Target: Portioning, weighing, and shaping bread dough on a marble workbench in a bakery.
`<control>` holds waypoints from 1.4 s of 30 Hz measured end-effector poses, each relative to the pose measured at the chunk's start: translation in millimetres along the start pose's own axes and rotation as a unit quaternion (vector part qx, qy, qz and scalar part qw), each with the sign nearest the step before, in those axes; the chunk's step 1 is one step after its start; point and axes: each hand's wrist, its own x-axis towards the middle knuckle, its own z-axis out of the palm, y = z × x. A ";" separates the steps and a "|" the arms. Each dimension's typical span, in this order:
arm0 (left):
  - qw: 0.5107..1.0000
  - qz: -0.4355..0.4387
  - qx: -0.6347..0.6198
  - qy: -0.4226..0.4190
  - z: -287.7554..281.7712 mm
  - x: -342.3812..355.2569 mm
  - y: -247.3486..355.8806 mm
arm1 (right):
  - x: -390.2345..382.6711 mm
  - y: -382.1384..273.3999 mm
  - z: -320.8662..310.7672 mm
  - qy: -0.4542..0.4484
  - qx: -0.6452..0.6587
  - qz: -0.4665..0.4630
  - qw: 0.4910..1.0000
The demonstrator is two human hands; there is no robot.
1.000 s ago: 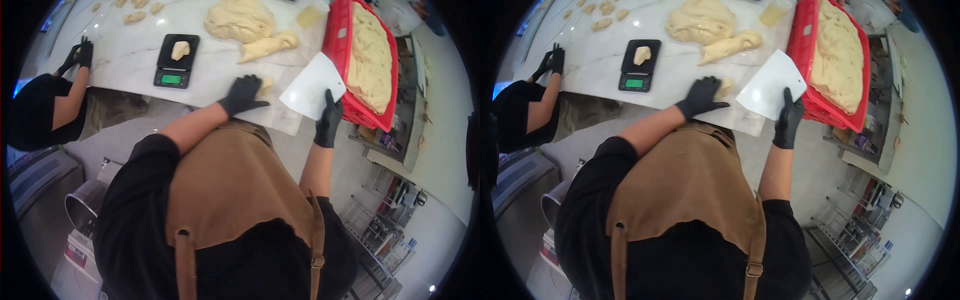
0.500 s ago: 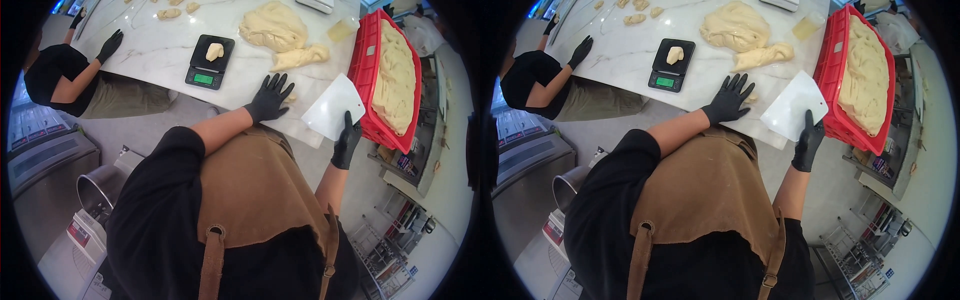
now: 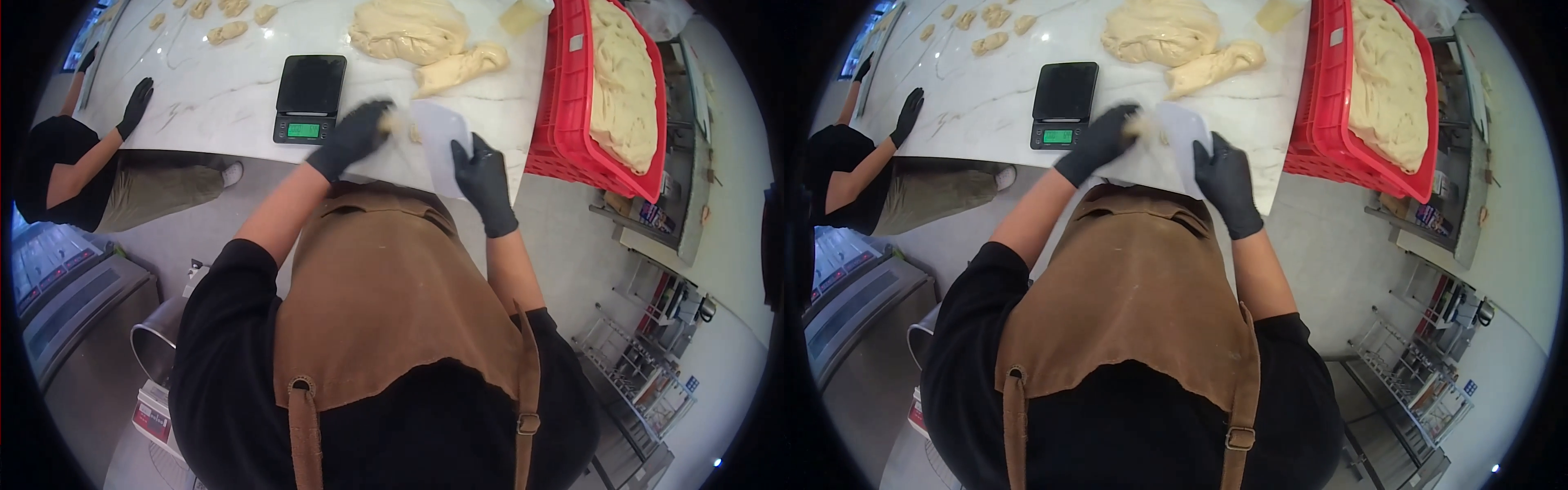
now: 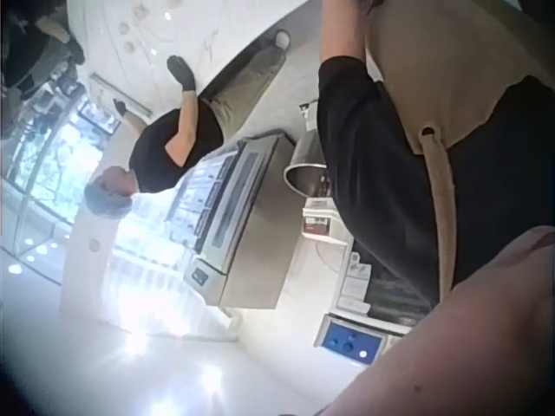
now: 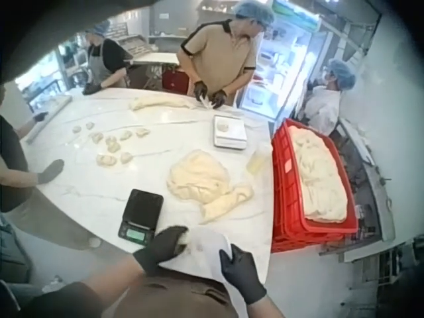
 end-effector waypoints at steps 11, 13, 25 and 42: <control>0.999 0.025 -0.013 -0.029 39.4 -27.0 8.2 | 7.2 -25.1 69.1 -0.049 -0.161 -0.101 0.981; 0.993 0.025 -0.081 -0.084 38.8 -27.8 0.2 | 39.5 -27.8 86.8 -0.033 -0.156 -0.104 0.982; 0.990 0.019 0.039 0.136 -78.7 2.2 -69.0 | 40.3 -33.6 -2.1 0.005 -0.004 -0.004 1.000; 0.998 0.008 -0.059 -0.023 -10.1 -29.8 2.4 | 60.7 -37.5 96.5 0.007 -0.194 -0.167 0.967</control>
